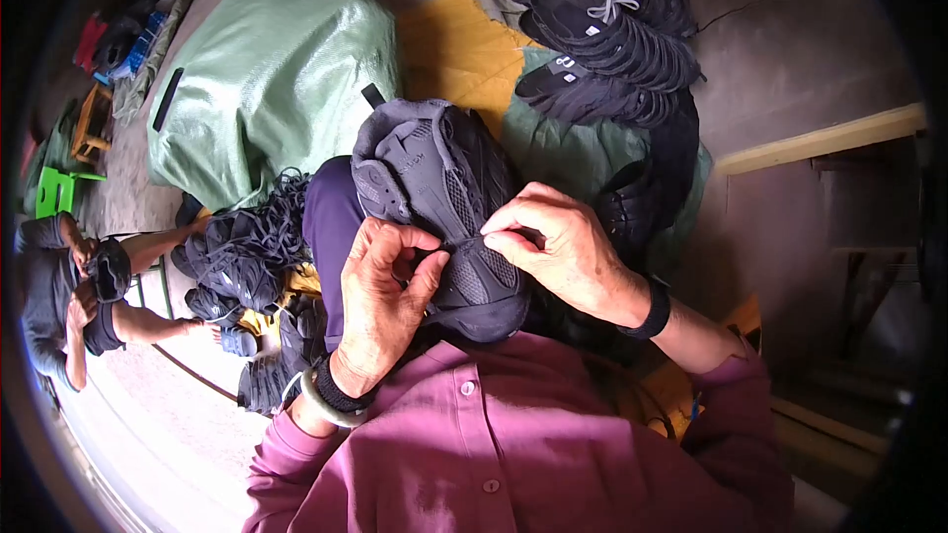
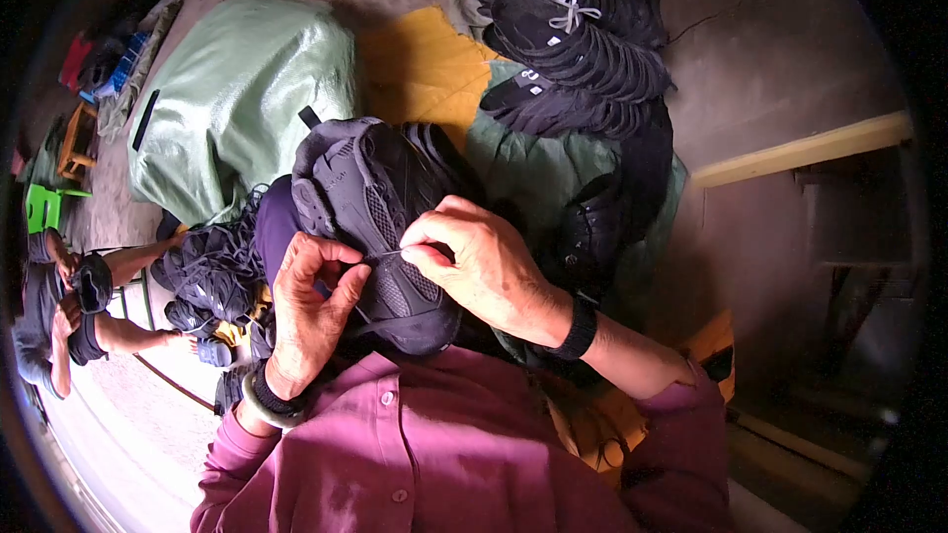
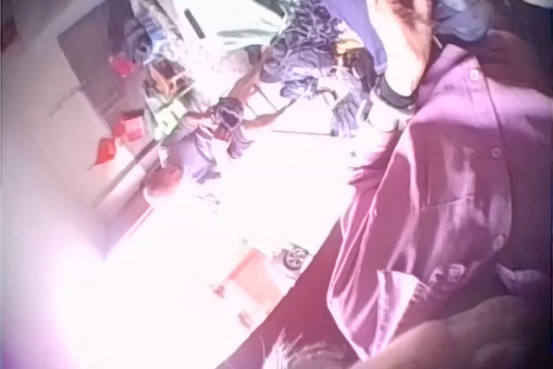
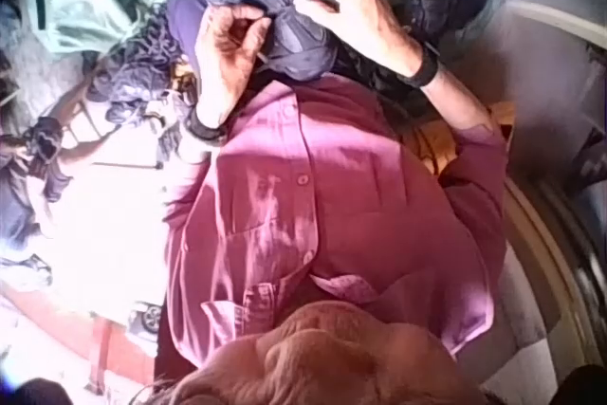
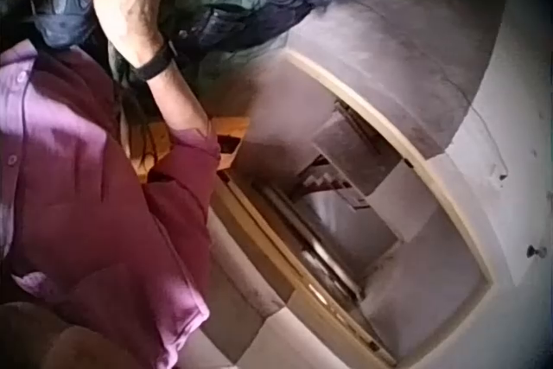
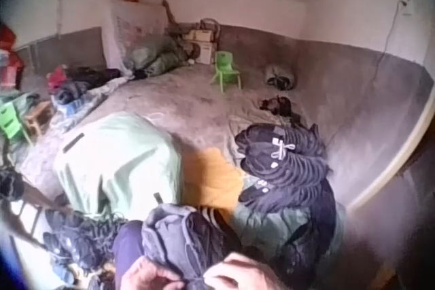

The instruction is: Lacing black athletic shoes in a workshop environment.

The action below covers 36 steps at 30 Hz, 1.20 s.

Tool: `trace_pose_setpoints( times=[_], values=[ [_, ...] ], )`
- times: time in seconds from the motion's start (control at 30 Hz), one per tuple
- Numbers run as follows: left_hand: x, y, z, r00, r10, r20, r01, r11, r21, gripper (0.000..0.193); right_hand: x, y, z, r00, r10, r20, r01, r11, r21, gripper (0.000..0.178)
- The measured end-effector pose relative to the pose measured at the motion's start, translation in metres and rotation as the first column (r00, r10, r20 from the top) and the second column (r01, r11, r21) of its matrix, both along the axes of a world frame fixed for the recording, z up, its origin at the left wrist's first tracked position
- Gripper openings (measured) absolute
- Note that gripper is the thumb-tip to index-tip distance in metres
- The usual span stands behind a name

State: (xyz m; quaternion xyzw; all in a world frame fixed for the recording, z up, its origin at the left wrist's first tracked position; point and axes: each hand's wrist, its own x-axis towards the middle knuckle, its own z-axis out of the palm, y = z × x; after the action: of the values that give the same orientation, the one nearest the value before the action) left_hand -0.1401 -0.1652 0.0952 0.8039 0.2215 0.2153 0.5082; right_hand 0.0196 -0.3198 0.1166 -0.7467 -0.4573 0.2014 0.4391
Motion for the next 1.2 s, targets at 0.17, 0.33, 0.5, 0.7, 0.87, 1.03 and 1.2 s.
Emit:
trace_pose_setpoints(
  times=[0.17, 0.33, 0.5, 0.7, 0.87, 1.03, 1.2],
  values=[
    [0.005, -0.002, -0.011, 1.000, 0.015, 0.018, -0.015, 1.000, 0.004, 0.017, -0.005, 0.002, -0.008, 0.997, -0.040, 0.059, 0.038, 0.999, 0.033, 0.008],
    [0.008, -0.001, -0.017, 0.998, 0.067, -0.011, -0.067, 0.997, -0.024, 0.021, -0.009, 0.002, -0.012, 0.993, -0.120, 0.014, 0.119, 0.991, 0.062, 0.009],
    [0.009, 0.000, -0.020, 0.999, 0.040, 0.002, -0.040, 0.999, 0.012, 0.021, -0.009, 0.004, -0.014, 0.989, -0.122, -0.083, 0.121, 0.993, -0.019, 0.013],
    [0.011, -0.001, -0.021, 0.996, 0.092, -0.008, -0.092, 0.996, -0.017, 0.022, -0.009, 0.008, -0.019, 0.992, -0.127, -0.027, 0.128, 0.989, 0.069, 0.017],
    [0.012, -0.001, -0.020, 0.995, 0.096, -0.011, -0.096, 0.995, 0.005, 0.022, -0.004, 0.007, -0.016, 0.997, -0.075, 0.013, 0.074, 0.996, 0.039, 0.017],
    [0.012, -0.002, -0.020, 0.995, 0.103, -0.010, -0.102, 0.995, 0.015, 0.022, -0.001, 0.007, -0.011, 0.994, -0.008, 0.109, 0.007, 1.000, 0.006, 0.018],
    [0.013, -0.003, -0.020, 0.993, 0.118, -0.016, -0.118, 0.993, -0.026, 0.022, 0.007, 0.011, -0.009, 0.990, 0.081, 0.118, -0.083, 0.997, 0.005, 0.020]
  ],
)
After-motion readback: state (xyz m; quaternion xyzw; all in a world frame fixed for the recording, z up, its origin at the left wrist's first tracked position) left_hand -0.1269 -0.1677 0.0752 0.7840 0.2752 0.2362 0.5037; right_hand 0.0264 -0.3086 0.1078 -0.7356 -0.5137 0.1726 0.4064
